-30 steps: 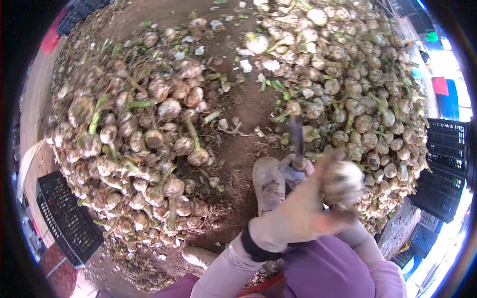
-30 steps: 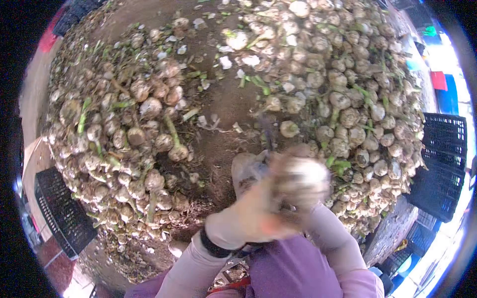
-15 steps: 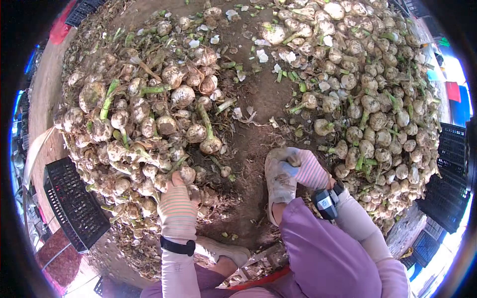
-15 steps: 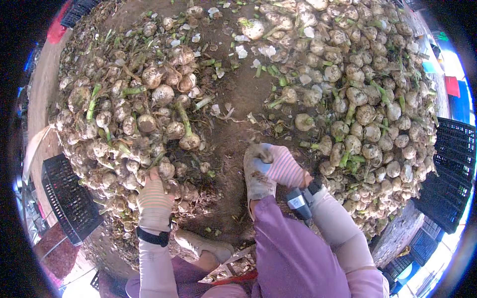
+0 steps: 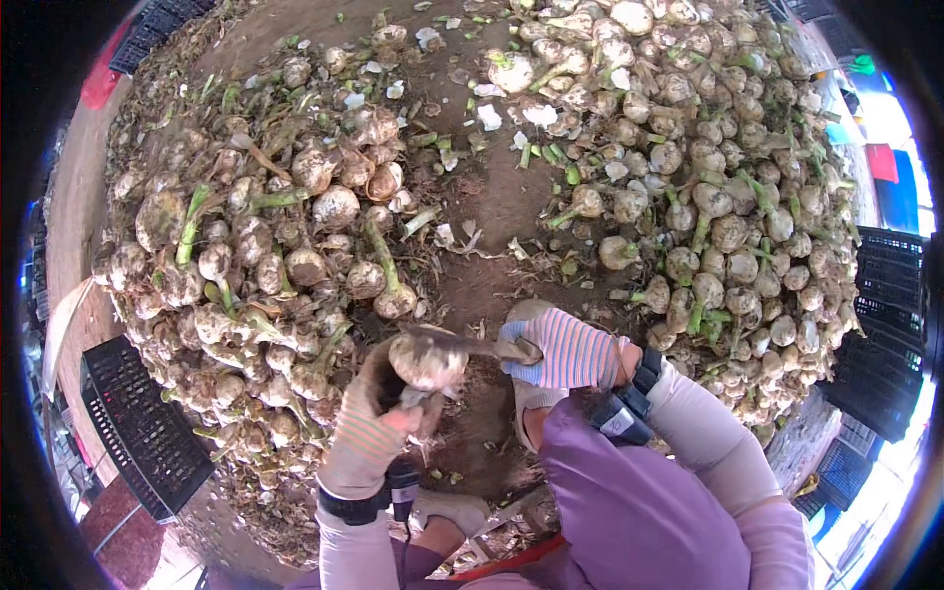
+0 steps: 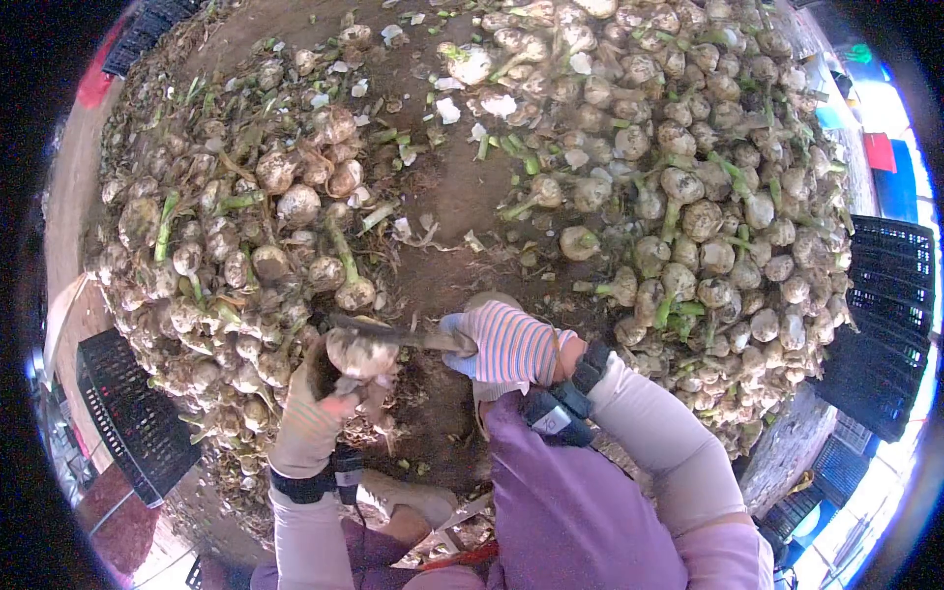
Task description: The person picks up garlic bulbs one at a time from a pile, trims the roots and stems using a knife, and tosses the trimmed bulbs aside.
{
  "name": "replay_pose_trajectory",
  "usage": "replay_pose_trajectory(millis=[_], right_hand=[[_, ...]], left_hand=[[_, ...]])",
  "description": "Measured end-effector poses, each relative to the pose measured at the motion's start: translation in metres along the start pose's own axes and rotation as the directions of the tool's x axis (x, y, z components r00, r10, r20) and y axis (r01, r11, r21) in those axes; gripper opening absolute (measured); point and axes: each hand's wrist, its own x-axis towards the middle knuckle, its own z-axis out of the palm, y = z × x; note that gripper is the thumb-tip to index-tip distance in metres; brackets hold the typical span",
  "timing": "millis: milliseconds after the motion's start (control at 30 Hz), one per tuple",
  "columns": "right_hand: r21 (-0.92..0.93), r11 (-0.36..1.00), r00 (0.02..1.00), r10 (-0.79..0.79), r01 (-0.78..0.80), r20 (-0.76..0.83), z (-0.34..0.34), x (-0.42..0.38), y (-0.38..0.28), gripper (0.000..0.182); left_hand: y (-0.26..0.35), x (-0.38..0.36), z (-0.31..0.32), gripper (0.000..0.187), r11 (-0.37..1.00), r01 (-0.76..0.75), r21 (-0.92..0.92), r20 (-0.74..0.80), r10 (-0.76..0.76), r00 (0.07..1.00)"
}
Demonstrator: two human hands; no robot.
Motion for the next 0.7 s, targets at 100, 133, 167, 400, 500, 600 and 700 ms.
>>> replay_pose_trajectory(millis=[100, 133, 167, 400, 500, 600, 700], right_hand=[[-0.079, 0.990, 0.991, -0.123, 0.118, -0.056, -0.011, -0.005, -0.007, 0.035], [-0.080, 0.991, 0.992, -0.116, 0.111, -0.056, -0.017, -0.010, -0.015, 0.035], [-0.138, 0.989, 0.998, -0.050, 0.043, -0.046, -0.026, -0.013, -0.025, 0.031], [-0.235, 0.967, 0.992, -0.115, 0.098, -0.061, -0.034, -0.018, -0.034, 0.026], [-0.281, 0.953, 0.992, -0.125, 0.113, -0.023, -0.040, -0.018, -0.046, 0.024], [-0.265, 0.949, 0.984, -0.180, 0.171, -0.011, -0.042, -0.018, -0.053, 0.024], [-0.273, 0.944, 0.981, -0.192, 0.187, 0.008, -0.041, -0.015, -0.057, 0.025]], left_hand=[[-0.024, 0.005, 0.007, 0.055, 0.990, -0.127, 0.058, -0.043, 0.130, 0.991], [-0.028, 0.005, 0.007, 0.055, 0.977, -0.204, 0.068, -0.040, 0.207, 0.977], [-0.021, -0.002, 0.008, 0.058, 0.983, -0.099, -0.153, -0.034, 0.095, 0.995], [-0.011, 0.004, 0.029, 0.066, 0.831, -0.390, 0.396, 0.201, 0.336, 0.920], [-0.028, 0.016, 0.024, 0.049, 0.610, 0.181, -0.772, 0.131, -0.126, 0.983], [-0.025, 0.019, 0.031, 0.036, 0.808, -0.014, -0.589, -0.098, -0.054, 0.994], [-0.012, 0.012, 0.045, 0.033, 0.951, -0.166, -0.262, -0.203, 0.114, 0.972]])
